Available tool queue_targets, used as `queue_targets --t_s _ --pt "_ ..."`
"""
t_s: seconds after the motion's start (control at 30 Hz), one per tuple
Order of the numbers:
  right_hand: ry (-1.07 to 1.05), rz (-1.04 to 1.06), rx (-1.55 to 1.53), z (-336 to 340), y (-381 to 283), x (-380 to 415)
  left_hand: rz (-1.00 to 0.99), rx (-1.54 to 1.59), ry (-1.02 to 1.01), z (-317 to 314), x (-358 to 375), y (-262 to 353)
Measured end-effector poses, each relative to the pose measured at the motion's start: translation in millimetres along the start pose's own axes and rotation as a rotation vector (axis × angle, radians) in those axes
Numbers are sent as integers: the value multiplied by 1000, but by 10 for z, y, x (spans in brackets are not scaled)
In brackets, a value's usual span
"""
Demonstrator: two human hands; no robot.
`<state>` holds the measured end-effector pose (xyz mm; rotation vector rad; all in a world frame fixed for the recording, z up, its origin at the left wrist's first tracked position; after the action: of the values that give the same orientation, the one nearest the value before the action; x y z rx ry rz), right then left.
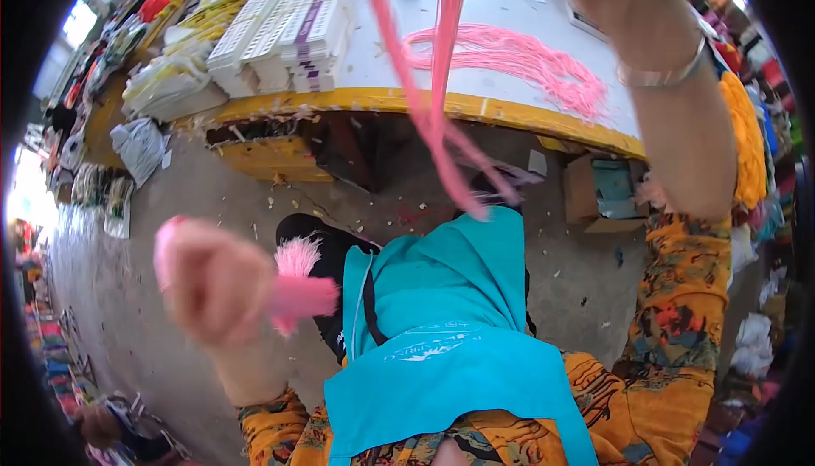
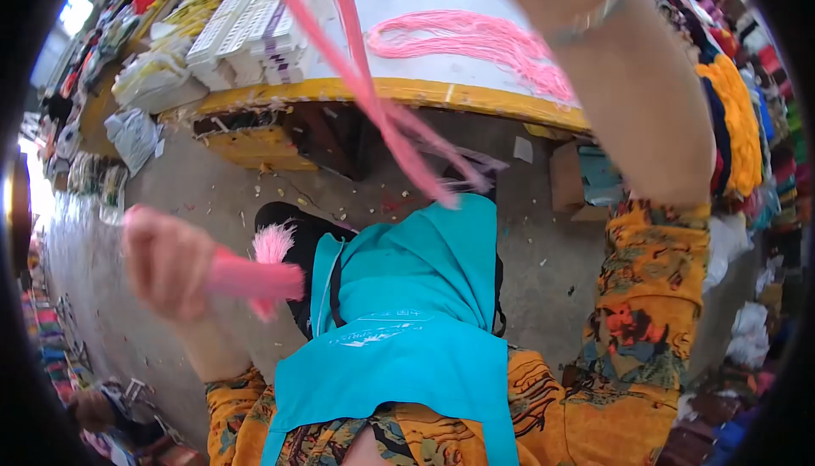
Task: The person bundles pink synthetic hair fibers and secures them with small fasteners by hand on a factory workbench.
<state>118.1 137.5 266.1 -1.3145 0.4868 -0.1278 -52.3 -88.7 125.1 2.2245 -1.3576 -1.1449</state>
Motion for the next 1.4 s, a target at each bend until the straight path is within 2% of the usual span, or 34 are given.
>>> queue_targets --t_s 0.1,0.13,0.17,0.27,0.33,0.43,0.5,0.57,0.6,0.63,0.7,0.73,0.87,1.0,1.07,1.13,1.2,1.23,1.27,1.3,1.33,1.4 --pt "-46 -181 -126 -242 651 128 252 -515 184 -96 -69 -392" --pt "49 -238 -128 -345 848 199 333 -577 182 -99 -139 -515" --pt "41 -342 -227 -419 1055 263 341 -642 141 -41 -203 -630" --pt "43 -491 -379 -584 1411 499 415 -551 214 180 -272 -954" --pt "85 -514 -498 -612 1644 654 346 -433 255 184 -309 -1082" --pt "195 -516 -656 -661 1938 804 327 -403 300 278 -286 -1252" --pt "263 -454 -541 -682 2046 858 370 -363 274 275 -310 -1293" --pt "317 -396 -451 -706 2094 930 242 -371 419 129 -347 -1446" --pt "379 -269 -374 -725 2256 952 249 -428 357 211 -331 -1462" --pt "384 -364 -282 -714 2236 995 266 -508 318 258 -317 -1456" --pt "458 -295 -217 -751 2287 1033 283 -609 280 318 -294 -1480" --pt "474 -332 -235 -764 2271 1058 274 -648 279 334 -282 -1507" --pt "655 -128 27 -792 2314 1147 254 -809 278 344 -270 -1610" --pt "657 -145 39 -767 2375 1267 352 -850 234 341 -297 -1680" --pt "586 -281 -396 -759 2422 1309 379 -811 227 306 -322 -1765" --pt "519 -384 -503 -730 2451 1359 442 -777 195 300 -332 -1836" --pt "633 -311 -589 -746 2571 1387 596 -843 115 360 -338 -1871" --pt "626 -349 -600 -711 2598 1414 517 -847 82 392 -302 -1923" --pt "652 -416 -624 -672 2579 1433 572 -821 121 358 -305 -1917" --pt "637 -425 -691 -646 2611 1456 529 -908 69 396 -312 -1936" --pt "650 -446 -713 -633 2656 1477 671 -830 140 393 -318 -1911" --pt "695 -430 -770 -632 2708 1493 534 -870 159 447 -279 -1939"
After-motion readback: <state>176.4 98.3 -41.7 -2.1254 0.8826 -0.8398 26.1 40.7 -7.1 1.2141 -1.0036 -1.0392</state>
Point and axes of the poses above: each hand's wrist, its own x-axis away from the middle knuckle, its own z-axis out of the back of the hand, y = z × x, the point moved 2 cm from there along -x, towards the middle knuckle, and after that the axes turned 8 degrees about -z, right-handed, at the moved point
